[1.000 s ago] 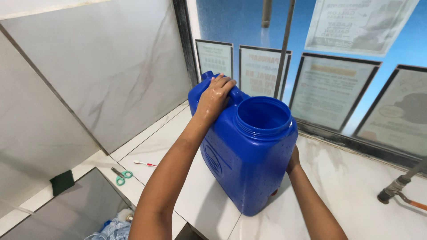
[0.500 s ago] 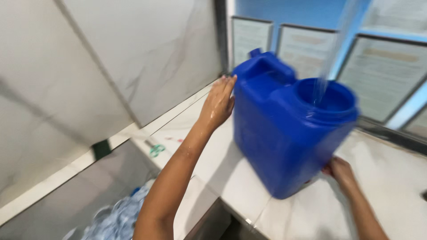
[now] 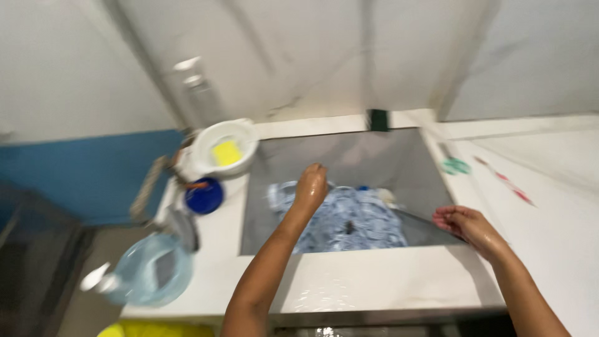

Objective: The person selects a blue jerrycan, removes the cap and seal, and scrubs the exterior and interior with a sponge and toothbrush under running water. The person then repeats the process with a green jerrycan, cutting the seal, scrubbing, and rinsing both containers.

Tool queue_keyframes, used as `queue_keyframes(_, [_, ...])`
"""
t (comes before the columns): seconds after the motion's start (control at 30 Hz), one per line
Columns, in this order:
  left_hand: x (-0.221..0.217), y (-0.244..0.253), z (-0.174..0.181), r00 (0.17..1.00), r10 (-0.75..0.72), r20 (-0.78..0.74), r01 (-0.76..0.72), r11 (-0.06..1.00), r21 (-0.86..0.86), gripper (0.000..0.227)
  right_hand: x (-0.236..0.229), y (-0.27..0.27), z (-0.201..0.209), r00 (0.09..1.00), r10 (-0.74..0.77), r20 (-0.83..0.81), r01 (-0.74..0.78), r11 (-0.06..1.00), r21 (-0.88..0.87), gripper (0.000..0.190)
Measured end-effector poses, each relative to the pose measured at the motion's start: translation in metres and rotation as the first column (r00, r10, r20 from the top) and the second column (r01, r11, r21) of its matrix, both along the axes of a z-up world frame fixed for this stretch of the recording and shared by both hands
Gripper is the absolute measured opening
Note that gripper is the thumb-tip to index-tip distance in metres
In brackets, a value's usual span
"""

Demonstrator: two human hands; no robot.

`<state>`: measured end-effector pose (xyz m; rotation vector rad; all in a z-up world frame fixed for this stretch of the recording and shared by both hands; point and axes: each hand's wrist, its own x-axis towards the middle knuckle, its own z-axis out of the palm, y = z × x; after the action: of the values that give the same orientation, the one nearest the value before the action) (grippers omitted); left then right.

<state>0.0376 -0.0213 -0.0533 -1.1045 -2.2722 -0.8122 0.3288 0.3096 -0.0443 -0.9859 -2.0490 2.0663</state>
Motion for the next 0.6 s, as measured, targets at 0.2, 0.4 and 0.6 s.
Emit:
queue_keyframes(0.2, [-0.068,-0.215,-0.054,0.806,0.579,-0.122,-0.591,0.781,-0.201,0.014,-0.172,-0.067,0.017,0.975,0.19,-0.117,-0.199,0.977,-0.073,0.034])
queue_keyframes(0.4, [-0.061,-0.252,-0.069,0.714,0.7,0.011,-0.64,0.66,-0.393,0.013,-0.292,-0.035,-0.007,0.979,0.013,-0.203,-0.054,0.979,-0.199,0.027])
queue_keyframes(0.6, [-0.053,-0.073,-0.077,0.908,0.308,0.285,-0.297,0.951,-0.081,0.014,-0.363,-0.006,0.018,0.984,0.106,-0.144,-0.119,0.99,-0.08,0.019])
